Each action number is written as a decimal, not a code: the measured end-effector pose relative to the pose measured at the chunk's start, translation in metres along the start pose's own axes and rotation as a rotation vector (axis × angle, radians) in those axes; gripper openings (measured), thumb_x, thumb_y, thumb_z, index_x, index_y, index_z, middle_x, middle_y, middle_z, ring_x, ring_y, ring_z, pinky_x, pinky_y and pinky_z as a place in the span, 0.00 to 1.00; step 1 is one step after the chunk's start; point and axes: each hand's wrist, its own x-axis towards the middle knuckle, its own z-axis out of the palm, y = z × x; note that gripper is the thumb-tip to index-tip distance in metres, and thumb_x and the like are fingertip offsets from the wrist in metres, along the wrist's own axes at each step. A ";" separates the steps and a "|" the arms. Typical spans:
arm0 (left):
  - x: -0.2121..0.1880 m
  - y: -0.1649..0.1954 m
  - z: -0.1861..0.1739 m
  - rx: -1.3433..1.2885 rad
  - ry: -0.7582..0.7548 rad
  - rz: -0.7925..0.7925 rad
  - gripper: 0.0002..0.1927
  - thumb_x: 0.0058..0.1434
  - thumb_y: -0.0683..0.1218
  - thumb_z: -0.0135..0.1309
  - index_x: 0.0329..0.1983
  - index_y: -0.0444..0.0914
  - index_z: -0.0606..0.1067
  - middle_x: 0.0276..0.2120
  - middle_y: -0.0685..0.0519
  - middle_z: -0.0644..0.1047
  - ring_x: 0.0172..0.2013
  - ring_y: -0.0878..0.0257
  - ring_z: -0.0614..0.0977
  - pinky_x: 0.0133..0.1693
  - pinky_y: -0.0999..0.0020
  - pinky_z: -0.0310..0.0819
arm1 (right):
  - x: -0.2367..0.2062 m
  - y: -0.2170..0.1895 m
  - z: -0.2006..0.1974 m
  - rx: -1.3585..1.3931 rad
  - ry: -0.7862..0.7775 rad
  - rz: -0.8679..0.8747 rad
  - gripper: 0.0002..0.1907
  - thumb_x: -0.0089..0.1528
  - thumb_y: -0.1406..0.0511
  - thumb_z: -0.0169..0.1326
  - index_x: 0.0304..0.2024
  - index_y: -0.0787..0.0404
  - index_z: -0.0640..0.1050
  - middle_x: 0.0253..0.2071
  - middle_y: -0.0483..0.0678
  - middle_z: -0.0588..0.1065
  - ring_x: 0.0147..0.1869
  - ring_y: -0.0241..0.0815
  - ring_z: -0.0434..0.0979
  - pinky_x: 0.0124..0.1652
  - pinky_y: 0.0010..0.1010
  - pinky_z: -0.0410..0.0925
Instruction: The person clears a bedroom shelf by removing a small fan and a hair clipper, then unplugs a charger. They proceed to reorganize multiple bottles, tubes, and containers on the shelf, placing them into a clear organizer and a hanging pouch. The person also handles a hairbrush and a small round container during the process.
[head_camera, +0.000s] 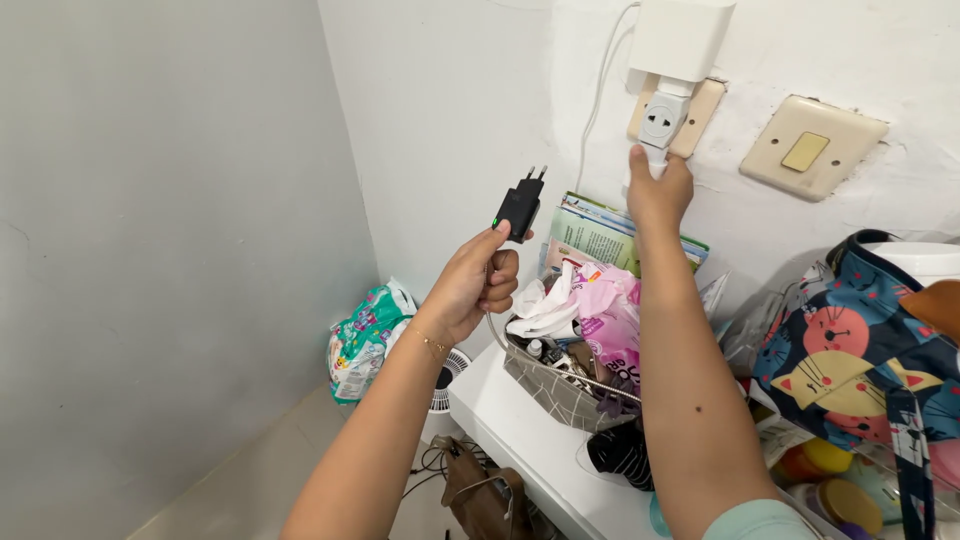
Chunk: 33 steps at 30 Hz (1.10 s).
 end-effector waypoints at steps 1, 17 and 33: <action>-0.002 -0.001 -0.002 -0.005 0.003 0.001 0.20 0.73 0.58 0.41 0.51 0.37 0.71 0.17 0.62 0.54 0.16 0.72 0.52 0.18 0.74 0.45 | -0.001 0.003 0.002 0.061 0.017 -0.078 0.19 0.66 0.59 0.62 0.52 0.66 0.77 0.47 0.53 0.79 0.50 0.44 0.78 0.52 0.35 0.68; -0.004 -0.032 0.001 -0.068 0.091 0.100 0.16 0.71 0.54 0.48 0.53 0.39 0.71 0.27 0.59 0.67 0.24 0.72 0.65 0.25 0.76 0.58 | -0.023 -0.009 -0.055 -0.231 -0.096 -0.640 0.13 0.67 0.68 0.59 0.54 0.65 0.78 0.45 0.62 0.80 0.50 0.60 0.80 0.53 0.45 0.70; -0.014 -0.060 0.095 -0.372 0.052 0.209 0.17 0.72 0.63 0.42 0.53 0.49 0.61 0.29 0.59 0.65 0.21 0.71 0.66 0.22 0.74 0.59 | -0.122 -0.046 -0.086 0.292 -0.659 -0.169 0.24 0.70 0.60 0.52 0.66 0.59 0.68 0.44 0.48 0.75 0.34 0.36 0.71 0.34 0.28 0.67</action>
